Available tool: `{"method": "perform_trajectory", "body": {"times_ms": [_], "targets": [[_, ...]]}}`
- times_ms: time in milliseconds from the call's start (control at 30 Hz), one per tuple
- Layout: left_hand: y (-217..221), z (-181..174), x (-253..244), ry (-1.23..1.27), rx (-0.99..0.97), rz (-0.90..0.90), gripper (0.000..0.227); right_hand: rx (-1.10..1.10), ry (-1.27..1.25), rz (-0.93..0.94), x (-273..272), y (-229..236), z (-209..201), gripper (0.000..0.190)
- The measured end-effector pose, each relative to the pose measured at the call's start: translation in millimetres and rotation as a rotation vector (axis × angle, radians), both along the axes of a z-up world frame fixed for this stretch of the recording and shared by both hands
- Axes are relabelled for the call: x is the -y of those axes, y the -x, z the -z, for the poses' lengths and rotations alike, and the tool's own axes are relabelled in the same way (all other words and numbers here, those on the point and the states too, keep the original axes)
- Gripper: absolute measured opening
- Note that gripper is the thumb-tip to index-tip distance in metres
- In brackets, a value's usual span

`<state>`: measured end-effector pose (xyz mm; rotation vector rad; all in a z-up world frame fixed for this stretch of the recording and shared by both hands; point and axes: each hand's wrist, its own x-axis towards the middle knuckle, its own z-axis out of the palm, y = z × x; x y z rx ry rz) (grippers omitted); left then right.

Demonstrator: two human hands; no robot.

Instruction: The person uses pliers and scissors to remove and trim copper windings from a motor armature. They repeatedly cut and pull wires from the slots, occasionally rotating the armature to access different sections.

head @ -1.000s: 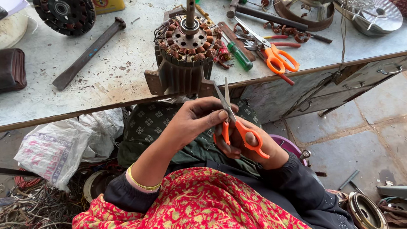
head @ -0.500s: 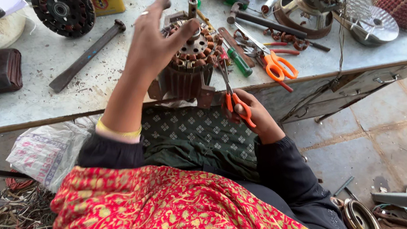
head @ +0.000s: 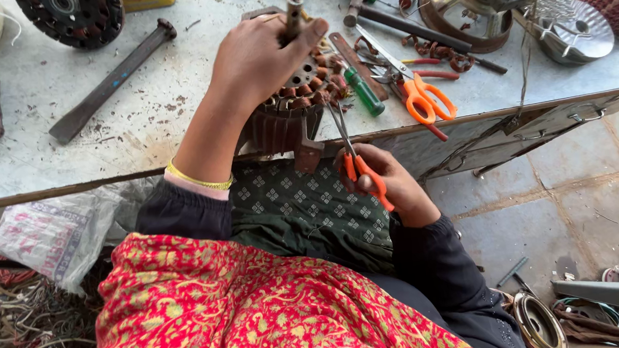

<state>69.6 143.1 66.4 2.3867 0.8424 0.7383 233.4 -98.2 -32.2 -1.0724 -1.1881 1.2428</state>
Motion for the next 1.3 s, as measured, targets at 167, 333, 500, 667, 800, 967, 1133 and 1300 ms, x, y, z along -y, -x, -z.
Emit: {"method": "perform_trajectory", "body": {"times_ms": [167, 333, 500, 667, 800, 967, 1133, 1300], "targets": [[-4.9, -9.0, 1.8, 0.072, 0.059, 0.250, 0.072, 0.083, 0.033, -0.061, 7.9, 20.0, 7.4, 0.068], [-4.2, -12.7, 4.0, 0.064, 0.116, 0.426, 0.058, 0.233, -0.010, -0.058, 11.9, 35.8, 14.7, 0.065], [1.4, -5.7, 8.5, -0.186, 0.280, 0.408, 0.057, 0.399, -0.025, 0.108, 20.3, 45.7, 15.1, 0.069], [-8.2, 1.5, 8.3, -0.122, 0.070, 0.288, 0.061, 1.272, -0.537, 0.499, 9.4, 51.3, 25.3, 0.061], [-13.5, 6.9, 3.3, -0.216, 0.158, 0.219, 0.067, 1.398, -0.779, 0.572, -15.1, 36.6, 38.3, 0.057], [-18.7, 5.6, 4.5, -0.143, 0.110, 0.115, 0.065, 1.252, -0.830, 0.598, -51.0, 30.1, 63.7, 0.055], [-16.3, 8.4, 13.4, -0.209, 0.123, -0.024, 0.070, 1.230, -0.800, 0.707, -59.9, 47.3, 78.2, 0.057], [-19.7, 15.5, 12.6, -0.217, 0.130, -0.064, 0.069, 1.182, -0.689, 0.724, -60.2, 82.9, 65.4, 0.061]]}}
